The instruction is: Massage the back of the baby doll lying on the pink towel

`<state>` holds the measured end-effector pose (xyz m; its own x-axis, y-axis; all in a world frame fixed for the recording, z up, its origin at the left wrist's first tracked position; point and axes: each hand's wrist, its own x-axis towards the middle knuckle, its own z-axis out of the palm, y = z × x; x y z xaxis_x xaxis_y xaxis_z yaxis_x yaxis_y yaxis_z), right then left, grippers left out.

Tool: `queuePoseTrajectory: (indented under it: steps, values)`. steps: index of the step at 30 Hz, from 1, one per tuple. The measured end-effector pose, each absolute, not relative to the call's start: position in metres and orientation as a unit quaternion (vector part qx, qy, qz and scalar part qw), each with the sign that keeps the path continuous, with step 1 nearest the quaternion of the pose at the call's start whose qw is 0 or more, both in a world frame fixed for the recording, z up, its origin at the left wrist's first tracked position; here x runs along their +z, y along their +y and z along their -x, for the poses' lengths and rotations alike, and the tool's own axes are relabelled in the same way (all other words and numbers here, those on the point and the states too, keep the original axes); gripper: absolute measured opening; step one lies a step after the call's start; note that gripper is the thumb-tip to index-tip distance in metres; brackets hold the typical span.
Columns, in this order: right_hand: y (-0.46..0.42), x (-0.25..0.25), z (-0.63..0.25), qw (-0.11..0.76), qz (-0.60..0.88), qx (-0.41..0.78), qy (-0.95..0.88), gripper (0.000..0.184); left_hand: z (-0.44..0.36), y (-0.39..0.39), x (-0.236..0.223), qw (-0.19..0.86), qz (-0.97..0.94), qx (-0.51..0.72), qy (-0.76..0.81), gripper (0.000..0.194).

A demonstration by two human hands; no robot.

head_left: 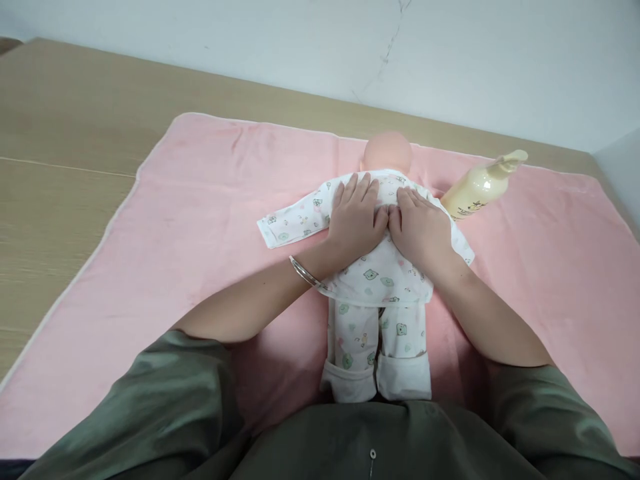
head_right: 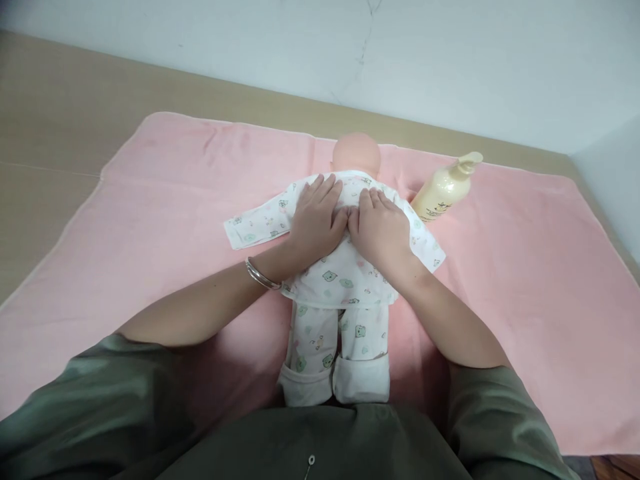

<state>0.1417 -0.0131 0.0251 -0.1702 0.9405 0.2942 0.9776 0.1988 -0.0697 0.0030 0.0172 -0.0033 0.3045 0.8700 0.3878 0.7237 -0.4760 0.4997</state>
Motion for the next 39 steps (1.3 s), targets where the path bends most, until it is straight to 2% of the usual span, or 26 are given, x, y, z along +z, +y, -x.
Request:
queuePoseTrajectory:
  steps: [4, 9, 16, 23, 27, 32, 35, 39]
  values:
    - [-0.002, 0.021, -0.15, 0.133, 0.611, -0.027, -0.78, 0.054, -0.003, 0.016, -0.005, 0.089, -0.801, 0.337, 0.486, 0.042]
    - [0.001, 0.018, -0.152, 0.12, 0.61, 0.006, -0.784, 0.056, -0.003, 0.017, -0.003, 0.135, -0.791, 0.318, 0.505, 0.049]
    - [-0.014, 0.024, -0.139, 0.132, 0.631, -0.042, -0.764, 0.051, -0.003, 0.019, 0.001, 0.165, -0.783, 0.3, 0.519, 0.052]
    - [-0.004, 0.027, -0.147, 0.104, 0.621, -0.024, -0.777, 0.052, -0.003, 0.01, -0.003, 0.102, -0.781, 0.362, 0.498, 0.034]
    - [-0.003, 0.029, -0.149, 0.07, 0.61, -0.013, -0.789, 0.055, -0.003, 0.015, -0.007, 0.143, -0.772, 0.349, 0.511, 0.042]
    - [-0.021, 0.034, -0.133, 0.068, 0.638, -0.084, -0.762, 0.051, -0.002, 0.023, -0.009, 0.161, -0.777, 0.338, 0.506, 0.053]
    - [-0.022, 0.034, -0.133, 0.073, 0.636, -0.081, -0.764, 0.05, -0.001, 0.02, -0.008, 0.132, -0.788, 0.344, 0.494, 0.047]
    - [-0.004, 0.029, -0.145, 0.079, 0.628, -0.013, -0.774, 0.054, -0.002, 0.016, -0.007, 0.096, -0.791, 0.362, 0.484, 0.037]
